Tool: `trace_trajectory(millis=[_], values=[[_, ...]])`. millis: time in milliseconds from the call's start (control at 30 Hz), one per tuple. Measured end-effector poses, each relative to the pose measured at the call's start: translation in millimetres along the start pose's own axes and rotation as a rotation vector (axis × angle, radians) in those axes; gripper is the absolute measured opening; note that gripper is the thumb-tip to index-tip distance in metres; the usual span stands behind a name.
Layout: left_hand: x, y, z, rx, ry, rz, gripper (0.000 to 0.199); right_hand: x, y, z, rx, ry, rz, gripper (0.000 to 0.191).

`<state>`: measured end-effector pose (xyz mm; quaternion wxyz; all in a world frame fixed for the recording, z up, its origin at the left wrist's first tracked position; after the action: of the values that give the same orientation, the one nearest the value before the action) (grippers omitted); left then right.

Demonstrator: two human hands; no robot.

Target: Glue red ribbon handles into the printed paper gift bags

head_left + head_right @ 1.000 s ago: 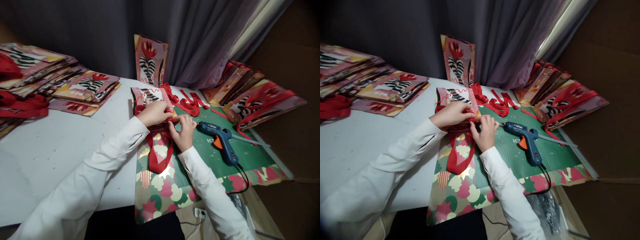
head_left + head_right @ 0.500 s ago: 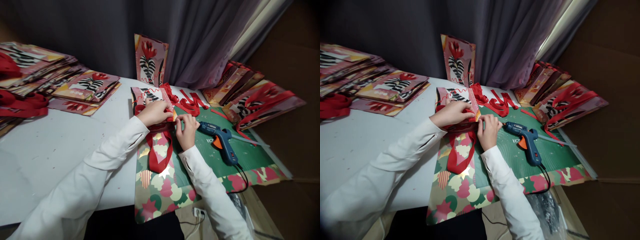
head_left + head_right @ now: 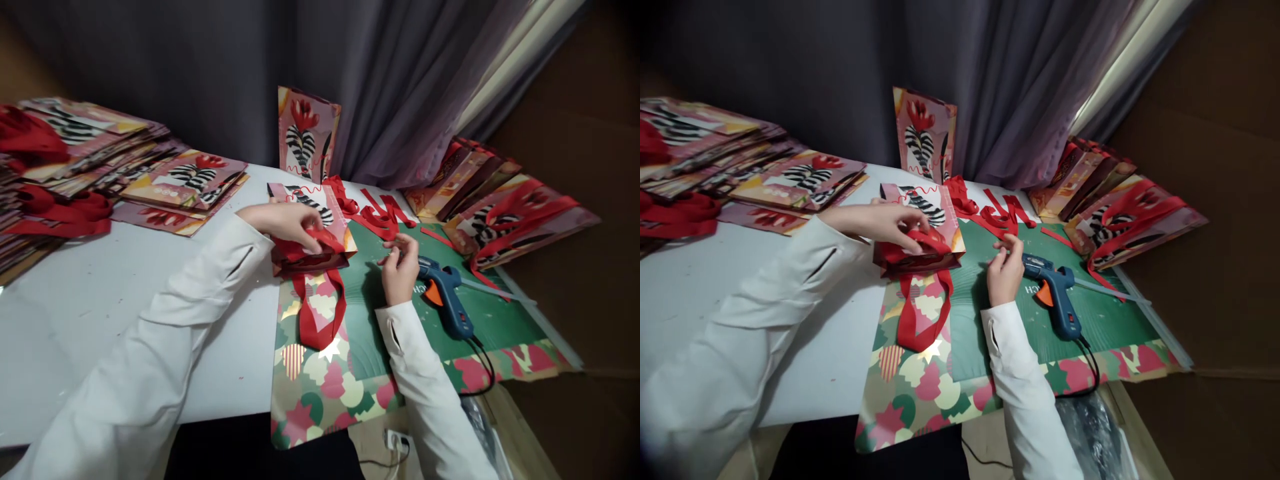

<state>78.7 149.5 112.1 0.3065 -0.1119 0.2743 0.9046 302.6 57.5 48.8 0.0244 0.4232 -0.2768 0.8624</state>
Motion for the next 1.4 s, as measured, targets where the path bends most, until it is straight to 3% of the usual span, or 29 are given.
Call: trace_trajectory(millis=[167,300,400,633,767,933,1067,1167,1233,1267,1333,1400], values=[[33.0,4.1,32.9,0.057,-0.069,0.076,0.030,-3.0,4.3,-9.3,0.152,0.084,-0.028,0.035],[26.1,-15.6,62.8,-0.028,-0.130,-0.074,0.027,-0.1,9.0,-13.2,0.186,0.134,-0.068,0.039],[20.0,-31.8,73.4,-0.098,-0.174,-0.096,0.030,-0.8,11.9,-15.0,0.181,0.102,-0.064,0.034],[31.4,-64.1,68.9,-0.226,-0.216,-0.095,0.026,8.3,18.1,-19.7,0.233,0.158,0.205,0.029],[53.4,-82.4,51.5,-0.220,-0.180,-0.027,0.030,5.7,22.3,-26.2,0.333,0.102,0.158,0.029],[76.8,-92.7,38.5,-0.311,-0.125,0.054,0.045,3.3,28.2,-32.5,0.416,0.079,0.032,0.029],[78.7,-71.9,53.9,-0.400,-0.090,0.104,0.049,9.6,27.9,-30.8,0.400,0.174,0.041,0.030],[64.3,-15.8,62.1,-0.570,-0.074,0.111,0.045,28.1,27.5,-37.3,0.459,0.197,0.224,0.026],[44.5,36.0,49.7,-0.741,-0.042,-0.015,0.036,43.4,29.2,-50.6,0.557,0.210,0.344,0.030],[36.3,56.9,34.4,-0.747,-0.036,-0.035,0.032,50.9,30.2,-60.3,0.617,0.221,0.384,0.035],[20.0,77.2,-11.9,-0.551,-0.118,-0.050,0.026,65.1,31.4,-84.3,0.741,0.258,0.430,0.046],[11.6,77.0,-58.9,-0.367,-0.232,-0.015,0.029,77.2,30.0,-111.4,0.848,0.333,0.444,0.056]])
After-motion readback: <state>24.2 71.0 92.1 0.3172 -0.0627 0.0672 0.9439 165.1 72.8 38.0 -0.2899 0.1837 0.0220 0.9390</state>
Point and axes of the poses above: each hand's wrist, its own y-axis away from the middle knuckle, its own z-axis out of the back of the hand, x = y × z, the point moved 6 cm from there along -y, towards the middle knuckle, and after that the axes turned 15 degrees about x, right-handed, at the moved point
